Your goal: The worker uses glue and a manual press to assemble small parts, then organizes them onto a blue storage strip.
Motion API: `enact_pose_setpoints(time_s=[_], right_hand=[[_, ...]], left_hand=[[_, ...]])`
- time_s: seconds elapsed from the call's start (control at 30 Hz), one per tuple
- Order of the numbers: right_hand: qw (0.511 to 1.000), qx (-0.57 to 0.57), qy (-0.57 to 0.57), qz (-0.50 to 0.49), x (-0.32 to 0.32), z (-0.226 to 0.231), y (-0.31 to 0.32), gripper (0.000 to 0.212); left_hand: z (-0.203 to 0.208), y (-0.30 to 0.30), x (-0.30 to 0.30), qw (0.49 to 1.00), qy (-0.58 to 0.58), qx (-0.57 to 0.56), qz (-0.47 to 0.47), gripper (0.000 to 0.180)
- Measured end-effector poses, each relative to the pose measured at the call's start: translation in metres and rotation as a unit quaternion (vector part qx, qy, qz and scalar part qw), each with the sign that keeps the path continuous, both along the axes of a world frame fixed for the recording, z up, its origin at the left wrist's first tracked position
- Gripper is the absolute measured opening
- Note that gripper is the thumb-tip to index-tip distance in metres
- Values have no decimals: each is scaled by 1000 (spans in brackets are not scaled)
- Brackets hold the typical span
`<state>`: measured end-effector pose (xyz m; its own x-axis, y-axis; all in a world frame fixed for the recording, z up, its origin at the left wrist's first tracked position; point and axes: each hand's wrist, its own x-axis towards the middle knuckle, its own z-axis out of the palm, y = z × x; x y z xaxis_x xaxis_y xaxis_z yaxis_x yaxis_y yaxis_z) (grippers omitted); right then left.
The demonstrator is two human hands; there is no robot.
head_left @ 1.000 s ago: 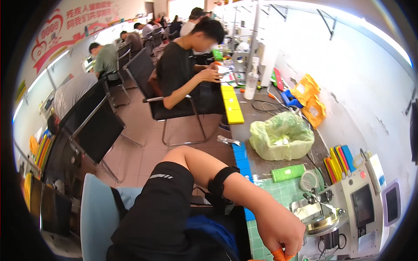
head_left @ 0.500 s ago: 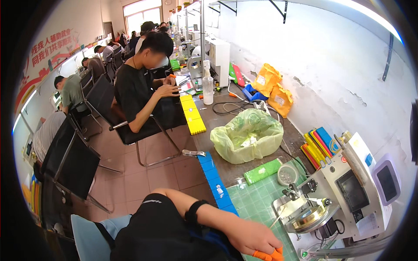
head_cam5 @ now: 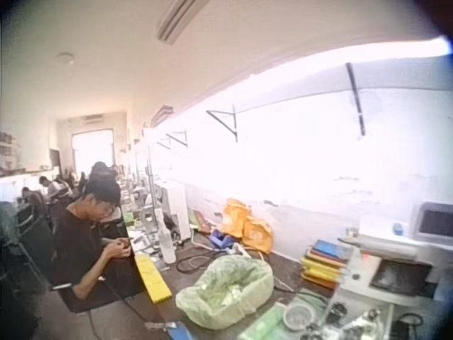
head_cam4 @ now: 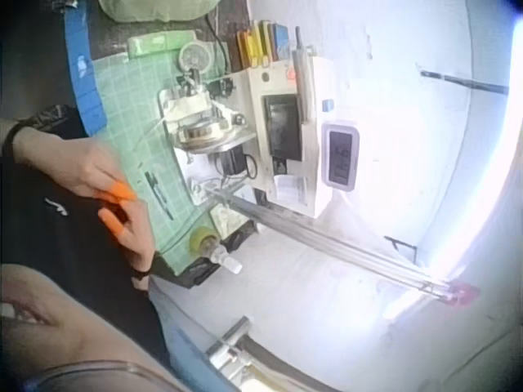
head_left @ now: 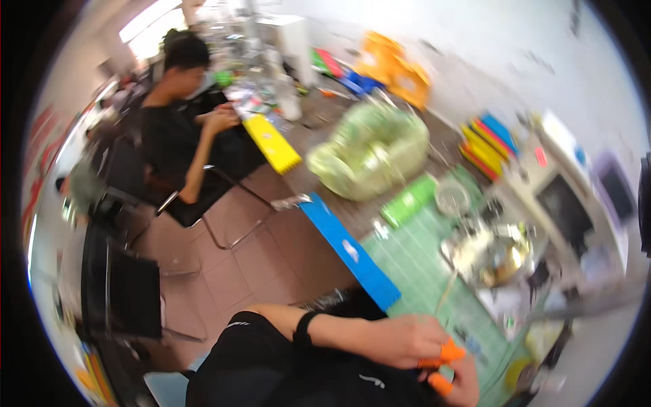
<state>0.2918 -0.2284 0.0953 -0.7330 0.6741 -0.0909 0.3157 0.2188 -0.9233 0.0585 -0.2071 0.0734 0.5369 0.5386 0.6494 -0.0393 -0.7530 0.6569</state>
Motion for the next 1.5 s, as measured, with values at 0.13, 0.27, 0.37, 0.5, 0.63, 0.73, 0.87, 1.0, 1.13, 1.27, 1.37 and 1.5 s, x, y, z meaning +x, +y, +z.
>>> enact_pose_setpoints(time_s=[0.13,0.27,0.37,0.5,0.63,0.73,0.87,1.0,1.13,1.27,1.37,1.5], right_hand=[[998,-53,-18,9,-17,10,8,34],[997,58,-47,11,-9,2,1,39],[991,-12,-40,-126,-1,14,-1,45],[938,91,-198,-271,25,-8,2,39],[891,139,-282,-327,48,-25,9,32],[863,148,-296,-381,49,-32,13,27],[869,158,-285,-372,46,-53,17,32],[850,171,-308,-392,51,-62,18,34],[865,161,-294,-373,53,-67,18,34],[878,123,-304,-350,49,-53,26,32],[877,112,-316,-345,41,-54,30,29],[897,107,-273,-332,37,-61,41,26]], left_hand=[[-1,-4,-8,996,71,6,62,47],[10,16,-11,995,95,-8,3,45],[35,46,-39,988,149,22,31,38],[54,90,-62,958,149,65,235,31],[31,158,-50,940,195,117,253,24],[23,185,-43,945,219,117,212,24],[19,192,-48,938,249,109,213,19],[24,197,-36,906,310,189,216,14],[28,193,-32,954,246,114,131,11],[9,213,-25,988,104,-103,42,6],[-4,219,-31,985,51,-165,18,3],[-6,217,-37,983,37,-178,11,5]])
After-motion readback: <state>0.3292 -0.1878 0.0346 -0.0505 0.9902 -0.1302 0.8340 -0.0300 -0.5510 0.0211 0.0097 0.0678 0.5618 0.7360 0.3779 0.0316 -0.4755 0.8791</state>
